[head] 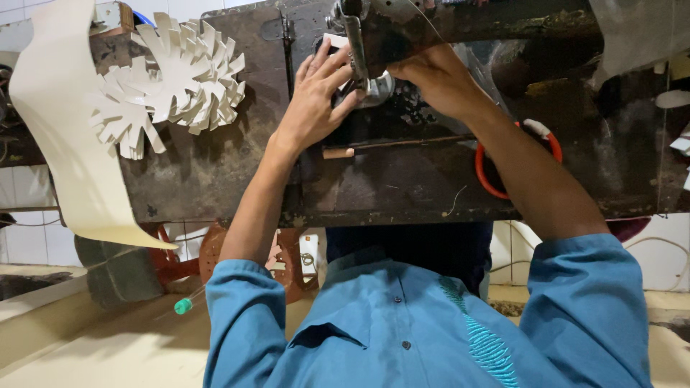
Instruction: The person sits at an industrial sewing machine and stitches white cut shoe components, feeding each piece under the needle and guiding it while sewing. They place finished pieces on a growing pile on the left of the machine table, briefly use scissors to trim threads, and continue stitching more pieces one after another.
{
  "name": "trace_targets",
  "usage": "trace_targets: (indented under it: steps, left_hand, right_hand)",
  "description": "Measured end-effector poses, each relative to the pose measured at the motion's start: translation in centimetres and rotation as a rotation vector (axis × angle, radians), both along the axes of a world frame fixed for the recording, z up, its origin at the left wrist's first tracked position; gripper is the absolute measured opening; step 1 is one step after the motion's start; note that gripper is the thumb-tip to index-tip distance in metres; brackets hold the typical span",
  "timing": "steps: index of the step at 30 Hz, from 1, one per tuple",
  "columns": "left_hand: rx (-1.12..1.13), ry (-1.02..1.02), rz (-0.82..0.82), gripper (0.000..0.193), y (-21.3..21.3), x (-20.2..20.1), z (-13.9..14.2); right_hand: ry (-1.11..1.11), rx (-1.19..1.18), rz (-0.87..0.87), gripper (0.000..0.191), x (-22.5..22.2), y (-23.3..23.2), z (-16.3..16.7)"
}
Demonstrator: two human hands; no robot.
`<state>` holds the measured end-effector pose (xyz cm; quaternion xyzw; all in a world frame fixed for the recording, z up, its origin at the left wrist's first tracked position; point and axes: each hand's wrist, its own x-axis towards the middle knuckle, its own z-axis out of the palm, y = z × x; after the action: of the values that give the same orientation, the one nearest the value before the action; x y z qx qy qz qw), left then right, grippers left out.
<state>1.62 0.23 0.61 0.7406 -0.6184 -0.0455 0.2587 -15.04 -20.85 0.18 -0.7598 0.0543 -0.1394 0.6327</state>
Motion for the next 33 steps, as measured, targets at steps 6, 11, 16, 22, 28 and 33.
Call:
trace_targets:
  steps: [6,11,16,22,28,33]
  left_hand:
    - [0.011,-0.255,0.156,0.039,1.6,-1.2,0.8]
    - [0.022,-0.354,0.212,0.065,3.9,-5.2,1.2]
    - [-0.035,-0.173,0.240,0.076,4.5,-9.9,2.6]
    - [-0.138,-0.099,0.250,0.073,3.3,-12.4,3.9]
    - [-0.190,-0.130,0.303,0.060,2.3,-13.3,2.7]
    - [-0.216,-0.160,0.372,0.047,2.0,-13.6,2.0]
  right_hand:
    - [-0.031,0.024,0.014,0.013,-0.3,-0.8,-1.4]
    - [0.042,-0.116,-0.025,0.041,-0.6,-1.2,-1.7]
    - [0.021,-0.082,-0.038,0.025,-0.6,-0.9,-1.4]
    - [-0.078,-0.037,0.004,0.019,-0.3,-1.0,-1.7]
    - [-0.056,0.012,0.010,0.020,-0.3,-1.3,-2.1]
    - [0.075,-0.073,-0.046,0.024,-0.3,-1.3,-1.6]
